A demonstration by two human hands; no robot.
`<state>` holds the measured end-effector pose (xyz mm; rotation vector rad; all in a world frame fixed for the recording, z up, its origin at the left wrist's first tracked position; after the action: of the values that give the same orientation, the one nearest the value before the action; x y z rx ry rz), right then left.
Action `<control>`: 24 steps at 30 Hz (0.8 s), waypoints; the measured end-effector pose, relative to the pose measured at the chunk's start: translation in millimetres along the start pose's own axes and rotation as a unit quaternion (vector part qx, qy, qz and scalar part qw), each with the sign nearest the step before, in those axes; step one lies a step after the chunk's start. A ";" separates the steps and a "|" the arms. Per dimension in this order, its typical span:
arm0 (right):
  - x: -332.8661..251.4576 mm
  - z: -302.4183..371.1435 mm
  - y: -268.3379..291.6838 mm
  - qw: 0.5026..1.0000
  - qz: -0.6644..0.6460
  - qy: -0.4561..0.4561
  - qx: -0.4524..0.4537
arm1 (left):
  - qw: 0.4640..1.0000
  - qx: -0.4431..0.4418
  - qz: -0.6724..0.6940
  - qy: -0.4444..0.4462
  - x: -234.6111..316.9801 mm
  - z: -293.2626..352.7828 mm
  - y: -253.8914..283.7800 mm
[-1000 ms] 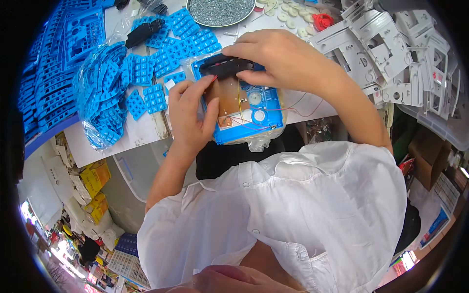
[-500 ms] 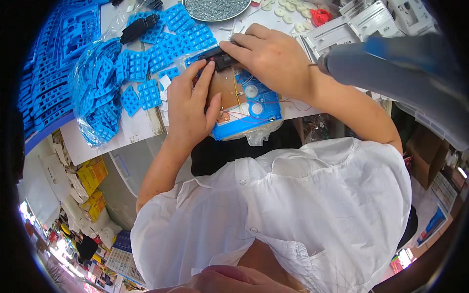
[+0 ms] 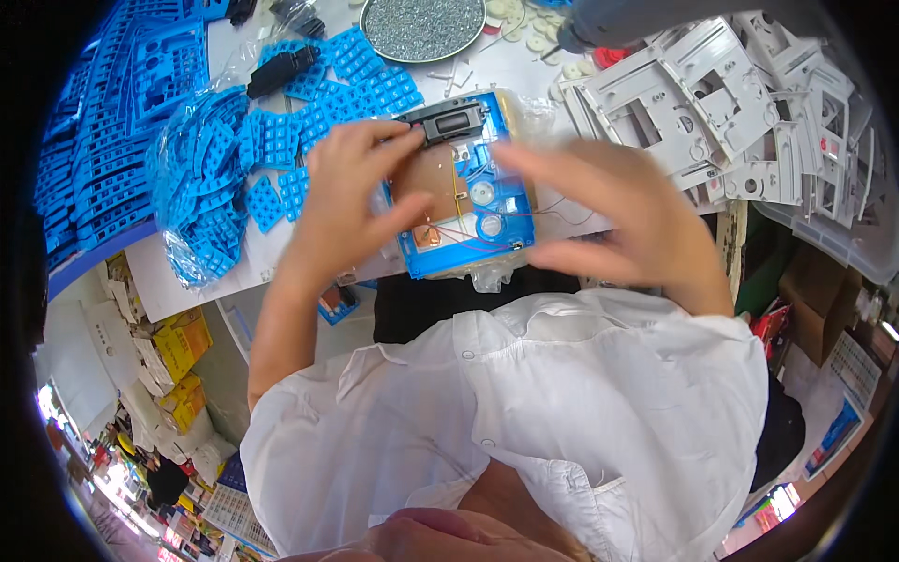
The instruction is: Assembling the components of an electronic toy into a blue plastic casing using a screwdriver.
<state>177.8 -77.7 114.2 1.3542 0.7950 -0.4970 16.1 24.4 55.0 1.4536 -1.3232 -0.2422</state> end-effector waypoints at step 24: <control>45.5 -82.5 88.8 0.873 -0.312 0.058 0.370 | 0.976 0.106 -0.152 -0.116 -74.8 -147.7 -70.5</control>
<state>254.3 24.1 137.2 1.8228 1.2186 -1.3435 139.0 150.7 18.9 1.8568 -1.3376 -0.4969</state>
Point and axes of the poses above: each hand's wrist, its own z-axis away from the middle knuckle, its own y-axis out of the back of the hand, x = y × z, the point moved 9 cm from there along -z, towards the middle knuckle, and after that the axes turned 9 degrees about x, right-handed, at the moved point
